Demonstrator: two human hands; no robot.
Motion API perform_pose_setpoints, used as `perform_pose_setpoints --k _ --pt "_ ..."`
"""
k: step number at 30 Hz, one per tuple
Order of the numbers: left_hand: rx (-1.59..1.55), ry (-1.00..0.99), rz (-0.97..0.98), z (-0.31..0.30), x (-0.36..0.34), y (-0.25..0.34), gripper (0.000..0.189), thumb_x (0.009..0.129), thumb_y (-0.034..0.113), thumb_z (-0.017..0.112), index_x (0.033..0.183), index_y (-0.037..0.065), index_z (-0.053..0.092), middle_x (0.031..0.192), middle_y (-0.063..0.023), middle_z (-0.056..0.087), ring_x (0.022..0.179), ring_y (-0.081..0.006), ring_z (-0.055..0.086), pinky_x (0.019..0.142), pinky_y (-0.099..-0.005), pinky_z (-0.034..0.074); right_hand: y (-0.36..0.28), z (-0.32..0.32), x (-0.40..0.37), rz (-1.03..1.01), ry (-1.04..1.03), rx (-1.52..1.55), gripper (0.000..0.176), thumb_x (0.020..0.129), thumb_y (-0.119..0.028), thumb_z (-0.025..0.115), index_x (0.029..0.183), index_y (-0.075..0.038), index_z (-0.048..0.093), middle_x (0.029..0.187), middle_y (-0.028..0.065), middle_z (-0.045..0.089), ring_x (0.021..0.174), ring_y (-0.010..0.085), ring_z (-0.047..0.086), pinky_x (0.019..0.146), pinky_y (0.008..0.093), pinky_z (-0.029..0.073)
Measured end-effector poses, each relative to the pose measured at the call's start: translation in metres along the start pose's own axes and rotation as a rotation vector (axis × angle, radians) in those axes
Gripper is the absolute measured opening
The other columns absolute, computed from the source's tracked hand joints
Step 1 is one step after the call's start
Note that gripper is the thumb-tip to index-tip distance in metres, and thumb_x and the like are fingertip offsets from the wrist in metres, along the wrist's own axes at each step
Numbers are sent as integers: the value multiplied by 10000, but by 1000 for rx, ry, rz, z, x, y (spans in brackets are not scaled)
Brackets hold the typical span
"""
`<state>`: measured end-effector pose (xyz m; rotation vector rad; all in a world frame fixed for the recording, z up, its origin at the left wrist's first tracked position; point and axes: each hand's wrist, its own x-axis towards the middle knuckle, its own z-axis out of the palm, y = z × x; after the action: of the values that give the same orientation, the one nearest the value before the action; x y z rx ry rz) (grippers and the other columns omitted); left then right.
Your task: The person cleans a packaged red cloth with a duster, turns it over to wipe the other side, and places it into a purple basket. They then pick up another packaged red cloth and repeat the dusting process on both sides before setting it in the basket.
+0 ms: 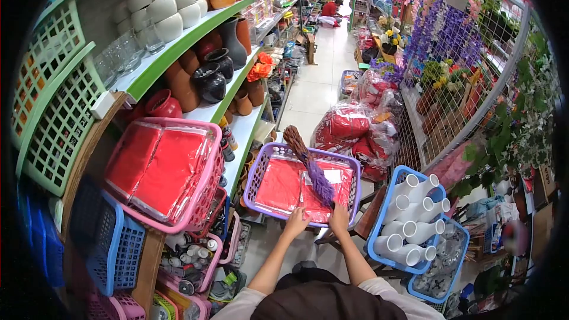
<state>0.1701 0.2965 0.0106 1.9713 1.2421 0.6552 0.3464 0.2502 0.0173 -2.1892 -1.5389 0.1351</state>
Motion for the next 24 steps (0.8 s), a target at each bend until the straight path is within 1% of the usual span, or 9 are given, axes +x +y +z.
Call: perform_pose_setpoints --k 5,8,12,14,16,17,20,21,24 --pt "208 -135 -307 11 31 2 882 675 430 670 1293 -47 260 1160 -267 446 1098 -367 438 923 -418 361 1 -2 12 139 -43 165 325 808 -217 529 1080 -39 516 839 208 595 836 369 555 721 467 421" --pt "199 -119 -326 17 45 4 922 669 439 677 1297 -73 237 1171 -265 439 1113 -354 428 922 -428 356 -1 -3 13 176 -72 156 319 813 -245 526 1059 -42 525 854 211 591 850 366 551 737 467 412" --pt "-40 21 -83 38 52 1 838 678 369 705 1285 -19 276 1070 -237 461 994 -336 487 840 -413 408 -1 -5 12 196 -116 132 329 816 -250 526 1053 -21 519 862 213 588 861 361 550 768 461 399" --pt "-63 -35 -110 41 56 9 789 684 297 716 1275 -16 299 1048 -194 465 943 -300 501 805 -387 427 0 -4 12 180 -98 126 337 815 -251 530 1050 -11 517 863 205 592 864 352 553 767 456 399" --pt "-696 -7 -235 42 61 18 747 663 198 724 1266 0 329 1023 -145 470 936 -271 493 803 -377 421 1 -4 12 197 -101 133 339 810 -251 536 1050 -12 519 872 193 596 871 344 555 771 452 395" --pt "-523 17 -187 40 62 20 742 640 90 710 1270 17 324 1112 -140 448 1046 -257 448 890 -363 378 2 -5 13 204 -121 135 325 805 -248 543 1026 -11 522 880 181 599 880 335 557 771 451 394" --pt "-431 61 -69 46 60 11 770 629 50 699 1282 32 292 1215 -153 399 1178 -257 353 984 -355 293 4 -3 12 205 -124 147 313 799 -253 551 998 -13 523 886 174 600 891 325 557 770 456 395" --pt "-670 -4 -131 52 63 3 814 627 6 685 1301 40 231 1312 -161 303 1259 -258 252 1034 -342 220 5 -1 12 201 -123 150 313 799 -253 551 998 -13 523 886 174 600 891 325 557 770 456 395" --pt "-568 42 -94 47 57 2 826 617 9 693 1289 74 217 1257 -166 326 1193 -284 319 1001 -345 270 9 0 12 202 -113 176 301 791 -257 556 984 -29 522 887 166 607 885 313 567 770 440 403"
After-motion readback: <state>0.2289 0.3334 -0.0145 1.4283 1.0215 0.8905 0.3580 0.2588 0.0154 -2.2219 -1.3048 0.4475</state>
